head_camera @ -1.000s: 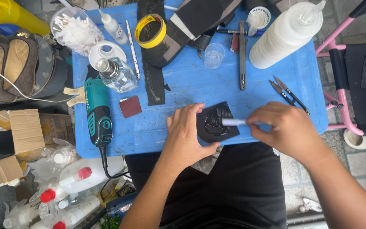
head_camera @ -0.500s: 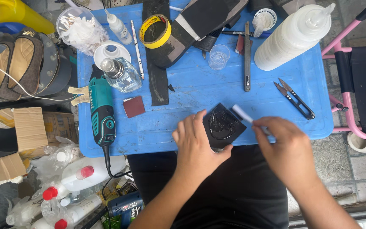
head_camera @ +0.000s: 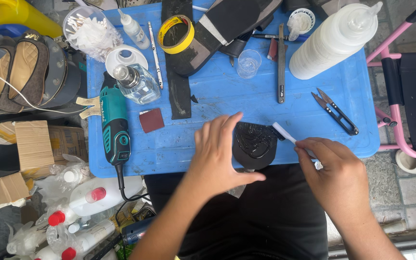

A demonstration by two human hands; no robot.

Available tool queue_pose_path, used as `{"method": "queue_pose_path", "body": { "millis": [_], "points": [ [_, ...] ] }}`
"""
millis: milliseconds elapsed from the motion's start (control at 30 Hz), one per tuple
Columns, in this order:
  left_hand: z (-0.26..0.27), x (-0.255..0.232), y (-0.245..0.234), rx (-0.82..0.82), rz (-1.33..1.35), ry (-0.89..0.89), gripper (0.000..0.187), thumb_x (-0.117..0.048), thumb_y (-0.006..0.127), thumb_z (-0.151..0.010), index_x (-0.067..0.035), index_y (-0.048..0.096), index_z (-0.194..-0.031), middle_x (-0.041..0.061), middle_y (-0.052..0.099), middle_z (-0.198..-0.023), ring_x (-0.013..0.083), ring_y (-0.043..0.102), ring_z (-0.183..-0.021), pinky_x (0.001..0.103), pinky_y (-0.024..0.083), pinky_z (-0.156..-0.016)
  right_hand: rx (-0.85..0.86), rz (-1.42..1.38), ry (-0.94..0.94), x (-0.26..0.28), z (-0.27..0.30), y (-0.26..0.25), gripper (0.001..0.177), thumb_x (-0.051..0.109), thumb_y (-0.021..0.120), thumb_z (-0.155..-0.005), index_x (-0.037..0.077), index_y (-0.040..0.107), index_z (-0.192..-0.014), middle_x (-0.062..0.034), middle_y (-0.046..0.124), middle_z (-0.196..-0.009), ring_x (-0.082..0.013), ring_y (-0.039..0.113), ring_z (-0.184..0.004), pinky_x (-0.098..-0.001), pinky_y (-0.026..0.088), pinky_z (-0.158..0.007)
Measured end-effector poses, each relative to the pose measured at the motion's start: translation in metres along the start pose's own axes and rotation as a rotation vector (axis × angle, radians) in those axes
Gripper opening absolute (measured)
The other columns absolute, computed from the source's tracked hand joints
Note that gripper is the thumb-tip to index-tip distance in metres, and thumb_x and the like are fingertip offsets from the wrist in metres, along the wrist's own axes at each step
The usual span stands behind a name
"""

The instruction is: The person applies glue from a squeeze bottle onto black shoe sole pieces and spreads it with a brush. They repeat this process on multiple pieces, then clean the brush and wipe the bottle nozzle.

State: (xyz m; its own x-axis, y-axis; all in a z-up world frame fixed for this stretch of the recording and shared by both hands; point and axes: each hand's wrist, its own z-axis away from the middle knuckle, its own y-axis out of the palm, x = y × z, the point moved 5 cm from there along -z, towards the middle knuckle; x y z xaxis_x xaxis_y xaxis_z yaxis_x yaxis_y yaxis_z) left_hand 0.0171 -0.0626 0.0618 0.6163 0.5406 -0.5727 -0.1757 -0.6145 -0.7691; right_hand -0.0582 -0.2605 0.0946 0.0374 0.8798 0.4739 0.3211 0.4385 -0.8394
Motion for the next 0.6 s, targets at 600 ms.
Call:
{"method": "queue_pose_path", "body": {
  "millis": [600],
  "points": [
    [-0.037, 0.008, 0.033, 0.459, -0.068, 0.072, 0.150, -0.048, 0.101, -0.036, -0.003, 0.022, -0.155, 0.018, 0.053, -0.128, 0.0344, 0.048, -0.120, 0.046, 0.034, -0.098, 0.023, 0.046, -0.046, 0.002, -0.011, 0.002, 0.008, 0.012, 0.074, -0.089, 0.007, 0.075, -0.094, -0.0065, 0.075, -0.093, -0.0268, 0.072, -0.083, -0.0386, 0.057, -0.071]
  ]
}}
